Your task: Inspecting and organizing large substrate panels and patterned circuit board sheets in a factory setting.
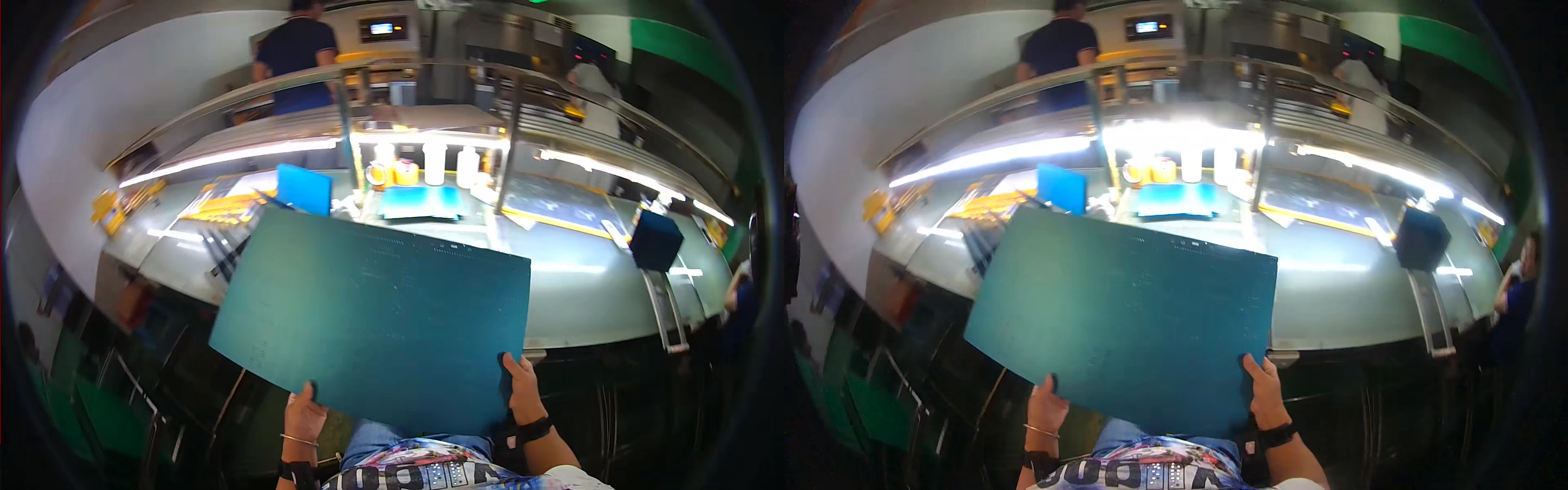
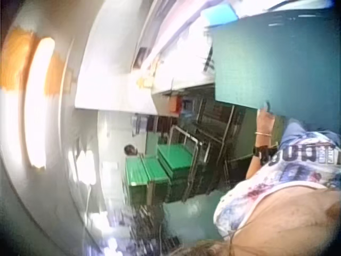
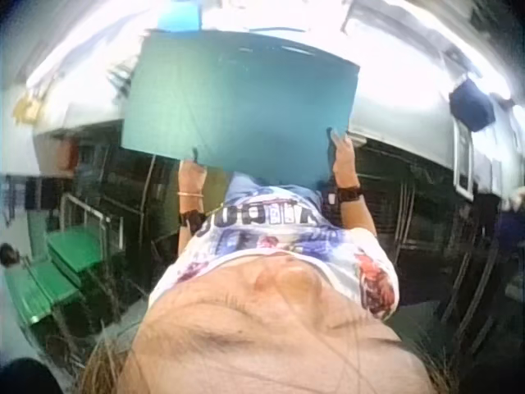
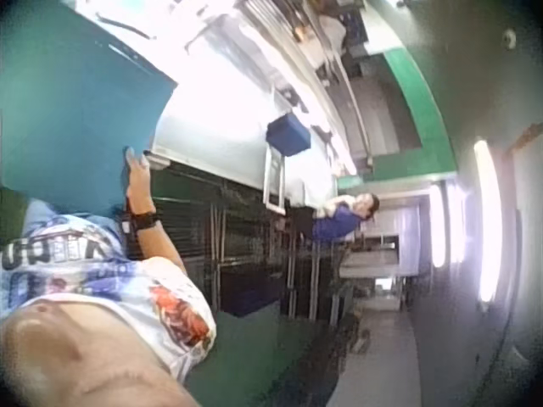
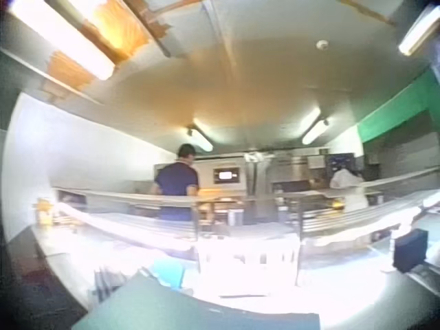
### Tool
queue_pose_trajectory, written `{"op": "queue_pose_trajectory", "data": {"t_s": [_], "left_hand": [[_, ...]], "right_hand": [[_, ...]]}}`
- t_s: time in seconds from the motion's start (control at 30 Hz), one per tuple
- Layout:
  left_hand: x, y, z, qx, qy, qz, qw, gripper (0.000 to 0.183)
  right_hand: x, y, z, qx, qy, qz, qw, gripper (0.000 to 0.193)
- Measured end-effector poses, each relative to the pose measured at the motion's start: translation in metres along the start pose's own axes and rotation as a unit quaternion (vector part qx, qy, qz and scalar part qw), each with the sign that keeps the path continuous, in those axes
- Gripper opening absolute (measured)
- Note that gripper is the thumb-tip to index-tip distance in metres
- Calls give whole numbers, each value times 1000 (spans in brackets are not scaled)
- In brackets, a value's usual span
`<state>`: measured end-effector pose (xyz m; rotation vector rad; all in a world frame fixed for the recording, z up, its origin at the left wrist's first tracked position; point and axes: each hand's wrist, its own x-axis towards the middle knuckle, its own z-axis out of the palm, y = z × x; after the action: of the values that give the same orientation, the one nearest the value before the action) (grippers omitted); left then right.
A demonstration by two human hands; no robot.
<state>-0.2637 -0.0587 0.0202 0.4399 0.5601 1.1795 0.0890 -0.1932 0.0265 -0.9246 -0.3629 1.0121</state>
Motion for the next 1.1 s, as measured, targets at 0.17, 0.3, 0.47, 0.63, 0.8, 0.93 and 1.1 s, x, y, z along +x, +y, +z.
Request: {"op": "queue_pose_trajectory", "data": {"t_s": [0.17, 0.3, 0.47, 0.63, 0.8, 0.93, 1.1], "left_hand": [[21, -52, 2, 75, -42, -163, 983, 28], [41, -69, 3, 175, -36, -260, 949, 27], [61, -85, 15, 135, -55, -259, 955, 23], [82, -83, 25, 137, -56, -234, 961, 25], [110, -99, 16, 211, -26, -269, 939, 30], [119, -108, 9, 251, -2, -281, 926, 33], [120, -103, 19, 352, -64, -318, 878, 35]], "right_hand": [[-22, -8, -85, -52, 101, -26, 993, 24], [-18, -23, -103, -45, 108, 8, 993, 30], [21, -31, -97, -89, 116, 24, 989, 32], [78, -46, -98, -117, 86, 47, 988, 27], [87, -65, -118, -464, 123, -86, 873, 21], [38, -70, -127, -391, 210, -107, 890, 18], [-45, -22, -158, -281, 263, -21, 923, 15]]}}
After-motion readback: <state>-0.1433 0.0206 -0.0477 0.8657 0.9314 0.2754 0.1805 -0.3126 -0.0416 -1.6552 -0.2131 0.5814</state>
